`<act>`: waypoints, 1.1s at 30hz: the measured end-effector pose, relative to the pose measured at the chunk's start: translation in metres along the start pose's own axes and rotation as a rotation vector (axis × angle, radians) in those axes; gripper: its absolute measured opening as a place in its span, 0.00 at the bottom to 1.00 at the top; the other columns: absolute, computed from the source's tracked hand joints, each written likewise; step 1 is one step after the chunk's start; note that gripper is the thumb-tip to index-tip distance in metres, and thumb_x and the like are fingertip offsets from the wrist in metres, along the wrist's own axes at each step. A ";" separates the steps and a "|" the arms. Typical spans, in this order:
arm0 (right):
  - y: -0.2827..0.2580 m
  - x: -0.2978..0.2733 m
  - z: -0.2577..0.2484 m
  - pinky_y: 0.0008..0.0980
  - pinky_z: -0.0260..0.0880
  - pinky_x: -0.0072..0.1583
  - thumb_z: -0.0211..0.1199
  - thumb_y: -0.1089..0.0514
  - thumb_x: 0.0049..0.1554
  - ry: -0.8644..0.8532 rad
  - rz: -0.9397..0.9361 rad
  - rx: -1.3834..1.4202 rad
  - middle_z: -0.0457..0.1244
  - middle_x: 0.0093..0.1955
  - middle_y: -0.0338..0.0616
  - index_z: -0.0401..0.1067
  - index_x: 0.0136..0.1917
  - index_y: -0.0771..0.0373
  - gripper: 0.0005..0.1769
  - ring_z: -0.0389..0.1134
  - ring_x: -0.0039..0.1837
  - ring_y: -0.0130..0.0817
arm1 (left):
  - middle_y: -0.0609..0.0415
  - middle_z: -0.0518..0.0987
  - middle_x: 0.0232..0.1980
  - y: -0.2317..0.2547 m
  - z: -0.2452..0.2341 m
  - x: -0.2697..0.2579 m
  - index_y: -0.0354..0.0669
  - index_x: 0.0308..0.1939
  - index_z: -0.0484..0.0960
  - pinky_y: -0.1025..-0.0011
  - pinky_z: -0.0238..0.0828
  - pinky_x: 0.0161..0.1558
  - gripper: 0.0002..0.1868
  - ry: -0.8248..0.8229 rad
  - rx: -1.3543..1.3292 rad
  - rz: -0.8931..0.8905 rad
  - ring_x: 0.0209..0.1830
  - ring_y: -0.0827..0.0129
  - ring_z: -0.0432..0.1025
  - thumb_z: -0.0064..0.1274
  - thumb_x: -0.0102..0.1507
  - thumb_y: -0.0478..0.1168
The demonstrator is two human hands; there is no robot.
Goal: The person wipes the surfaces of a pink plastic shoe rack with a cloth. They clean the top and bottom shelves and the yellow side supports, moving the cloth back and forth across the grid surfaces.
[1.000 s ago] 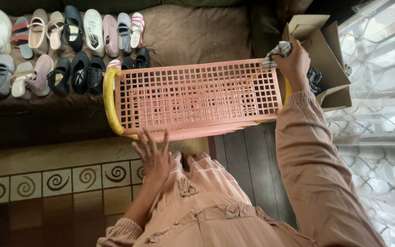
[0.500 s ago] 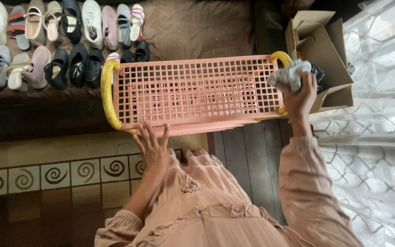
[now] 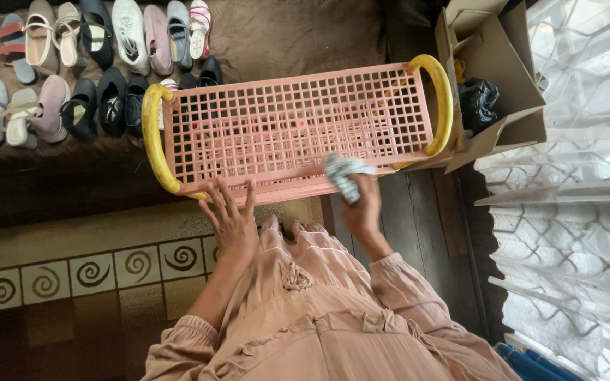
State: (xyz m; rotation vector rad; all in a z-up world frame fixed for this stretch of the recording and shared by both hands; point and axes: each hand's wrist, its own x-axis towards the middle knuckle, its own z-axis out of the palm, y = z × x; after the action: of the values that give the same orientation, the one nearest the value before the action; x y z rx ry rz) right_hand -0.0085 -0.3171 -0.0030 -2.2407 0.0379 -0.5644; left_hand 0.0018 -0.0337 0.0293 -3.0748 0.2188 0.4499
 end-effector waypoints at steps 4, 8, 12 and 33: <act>0.000 0.003 0.004 0.46 0.71 0.60 0.72 0.71 0.43 -0.077 -0.039 0.003 0.63 0.60 0.54 0.68 0.59 0.61 0.30 0.65 0.63 0.53 | 0.31 0.26 0.82 -0.005 0.005 0.002 0.69 0.82 0.39 0.31 0.15 0.73 0.47 0.074 -0.118 0.017 0.81 0.36 0.19 0.48 0.65 0.40; 0.051 0.033 -0.033 0.45 0.75 0.63 0.70 0.70 0.57 0.351 0.220 0.120 0.53 0.72 0.54 0.66 0.64 0.58 0.24 0.62 0.71 0.53 | 0.34 0.26 0.83 -0.015 0.008 0.003 0.72 0.81 0.39 0.31 0.15 0.73 0.46 0.083 -0.125 0.048 0.82 0.39 0.20 0.46 0.65 0.39; 0.071 0.038 -0.049 0.50 0.63 0.74 0.67 0.72 0.60 0.377 0.058 -0.264 0.56 0.75 0.55 0.63 0.65 0.58 0.24 0.59 0.76 0.57 | 0.36 0.25 0.83 -0.021 0.009 -0.002 0.74 0.81 0.39 0.32 0.14 0.73 0.47 0.074 -0.092 0.071 0.82 0.41 0.19 0.45 0.65 0.36; 0.067 0.010 -0.012 0.49 0.65 0.72 0.66 0.72 0.58 0.365 0.135 -0.142 0.61 0.67 0.51 0.63 0.67 0.61 0.26 0.64 0.70 0.49 | 0.46 0.71 0.57 -0.088 -0.001 -0.012 0.39 0.67 0.66 0.45 0.59 0.59 0.24 0.786 -0.456 0.048 0.58 0.55 0.66 0.52 0.70 0.43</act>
State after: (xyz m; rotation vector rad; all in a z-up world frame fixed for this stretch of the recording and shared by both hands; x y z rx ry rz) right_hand 0.0054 -0.3730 -0.0410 -2.2214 0.4231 -0.9126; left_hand 0.0035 0.0550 0.0345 -3.5082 0.2196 -0.8526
